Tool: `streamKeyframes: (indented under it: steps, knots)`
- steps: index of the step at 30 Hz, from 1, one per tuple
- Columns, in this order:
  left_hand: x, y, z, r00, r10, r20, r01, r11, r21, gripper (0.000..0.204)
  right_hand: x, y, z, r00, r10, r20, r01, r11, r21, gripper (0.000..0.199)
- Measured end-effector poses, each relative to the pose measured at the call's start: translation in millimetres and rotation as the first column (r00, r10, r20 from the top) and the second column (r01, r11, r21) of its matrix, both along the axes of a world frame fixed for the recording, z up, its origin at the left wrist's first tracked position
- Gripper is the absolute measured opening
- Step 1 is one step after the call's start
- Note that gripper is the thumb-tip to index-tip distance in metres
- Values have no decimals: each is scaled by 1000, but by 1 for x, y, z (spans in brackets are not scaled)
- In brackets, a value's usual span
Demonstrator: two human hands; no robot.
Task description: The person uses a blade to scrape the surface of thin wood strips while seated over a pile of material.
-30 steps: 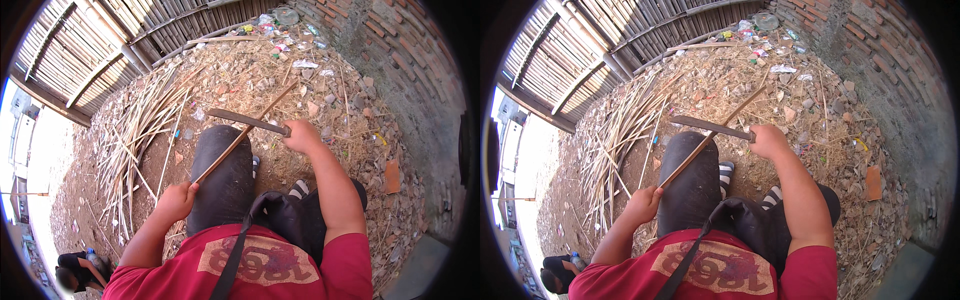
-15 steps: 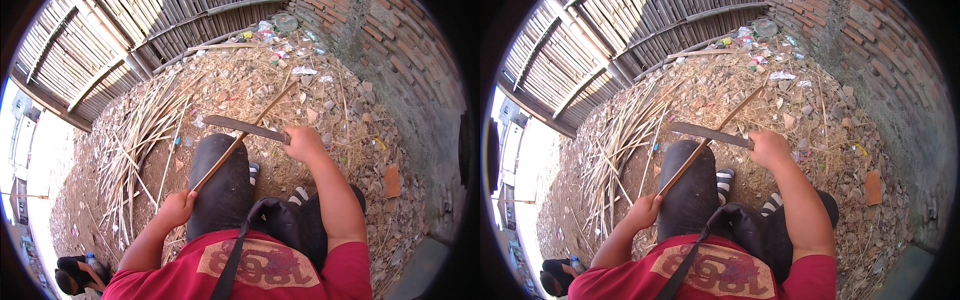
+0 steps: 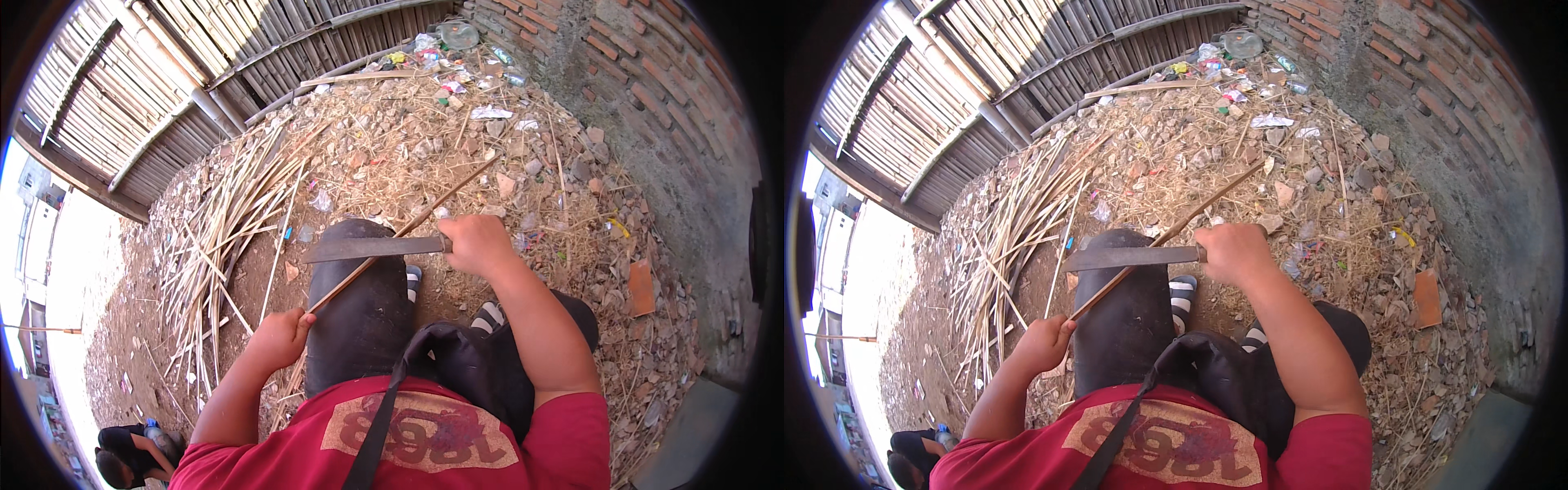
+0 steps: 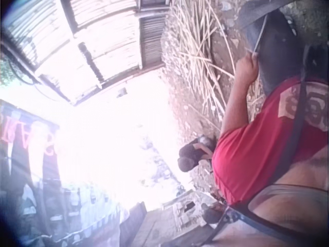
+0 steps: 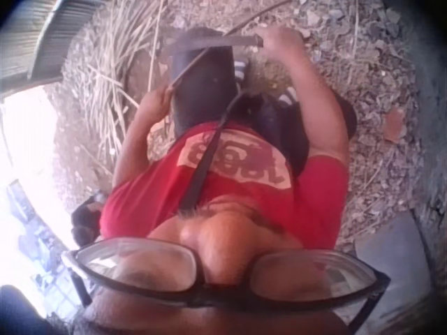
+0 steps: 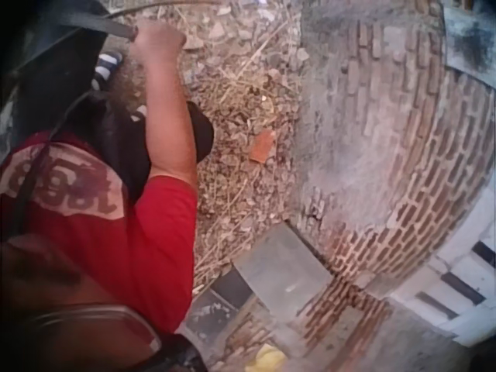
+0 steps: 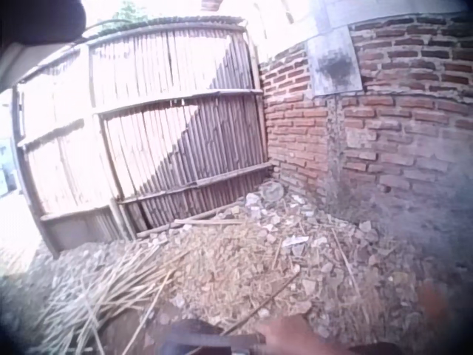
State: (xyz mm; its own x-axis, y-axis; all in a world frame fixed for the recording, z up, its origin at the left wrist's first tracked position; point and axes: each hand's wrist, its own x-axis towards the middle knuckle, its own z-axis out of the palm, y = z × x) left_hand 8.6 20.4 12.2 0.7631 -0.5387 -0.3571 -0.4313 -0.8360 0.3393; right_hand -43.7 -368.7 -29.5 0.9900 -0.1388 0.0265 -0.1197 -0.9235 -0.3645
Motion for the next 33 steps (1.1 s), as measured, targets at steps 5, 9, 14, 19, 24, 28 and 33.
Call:
streamKeyframes:
  steps: [5, 9, 14, 19, 24, 28, 33]
  knots:
    - [-1, 2, 1, 1000, 11, -18, -11, 1000, -18, 48, -14, -77, -13, 903, -395, -169, 425, 879, 217, 28]
    - [-2, 6, 5, 999, 19, -31, -19, 1000, 3, 46, -15, -35, 21, 971, -204, -127, 213, 975, 68, 28]
    - [-1, 6, -2, 1000, -3, -3, 3, 999, 45, 46, -8, -46, -7, 944, -235, -230, 288, 928, 235, 31]
    - [2, 15, -2, 996, 11, -85, -13, 999, -29, 46, -18, -60, 12, 914, -378, -145, 404, 871, 278, 34]
    - [11, 25, -4, 948, 50, -314, -62, 998, -30, 54, -18, -48, -14, 968, -185, -172, 210, 967, 143, 28]
    - [31, 39, -14, 890, 58, -452, -85, 996, -40, 57, -18, -78, -15, 923, -337, -184, 376, 891, 254, 21]
    - [35, 32, -10, 779, 45, -626, -56, 998, 1, 60, -6, -37, 8, 958, -153, -242, 192, 970, 147, 23]
